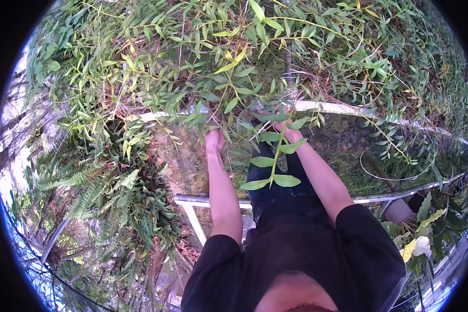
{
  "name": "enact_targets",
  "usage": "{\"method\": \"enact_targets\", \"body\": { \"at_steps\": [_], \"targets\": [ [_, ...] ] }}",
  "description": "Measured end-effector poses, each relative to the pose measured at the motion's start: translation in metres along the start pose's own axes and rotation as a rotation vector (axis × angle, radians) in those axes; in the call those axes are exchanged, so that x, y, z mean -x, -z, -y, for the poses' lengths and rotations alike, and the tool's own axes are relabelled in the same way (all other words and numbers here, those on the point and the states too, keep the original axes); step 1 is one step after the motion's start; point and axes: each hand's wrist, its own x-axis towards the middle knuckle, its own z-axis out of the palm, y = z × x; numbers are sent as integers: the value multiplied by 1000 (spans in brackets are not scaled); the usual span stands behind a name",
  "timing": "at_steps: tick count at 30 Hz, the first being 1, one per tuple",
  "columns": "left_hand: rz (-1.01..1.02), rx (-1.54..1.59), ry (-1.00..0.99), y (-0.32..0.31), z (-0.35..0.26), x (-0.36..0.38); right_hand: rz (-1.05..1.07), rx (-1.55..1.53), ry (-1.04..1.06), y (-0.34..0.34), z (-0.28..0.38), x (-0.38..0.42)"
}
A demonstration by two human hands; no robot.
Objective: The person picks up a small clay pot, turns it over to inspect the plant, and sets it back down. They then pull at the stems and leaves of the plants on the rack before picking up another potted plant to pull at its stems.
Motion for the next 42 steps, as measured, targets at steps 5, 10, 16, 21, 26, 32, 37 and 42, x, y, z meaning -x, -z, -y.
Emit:
{"method": "enact_targets", "body": {
  "at_steps": [5,10,16,21,26,32,37,42],
  "targets": [
    [-48,-119,-71,0,1,-9,95,-275,107,-19,2,-37],
    [-79,-184,-32,-11,-7,-3,-61,98,336,-67,8,-71],
    [-88,-90,-83,-31,-18,3,-434,1040,329,-77,-25,-71],
    [-133,-204,-80,-38,-25,3,-403,75,403,-51,-57,-57],
    [-127,-355,-102,-38,-26,-3,-333,90,399,-37,-42,-41],
    [32,-295,-109,-41,-25,1,-376,1697,691,-49,-39,-67],
    [154,-190,-74,-37,-22,-13,-345,244,431,-50,-71,-56],
    [161,-225,-95,-28,-9,-24,-339,168,362,-68,-49,-65]
  ]
}}
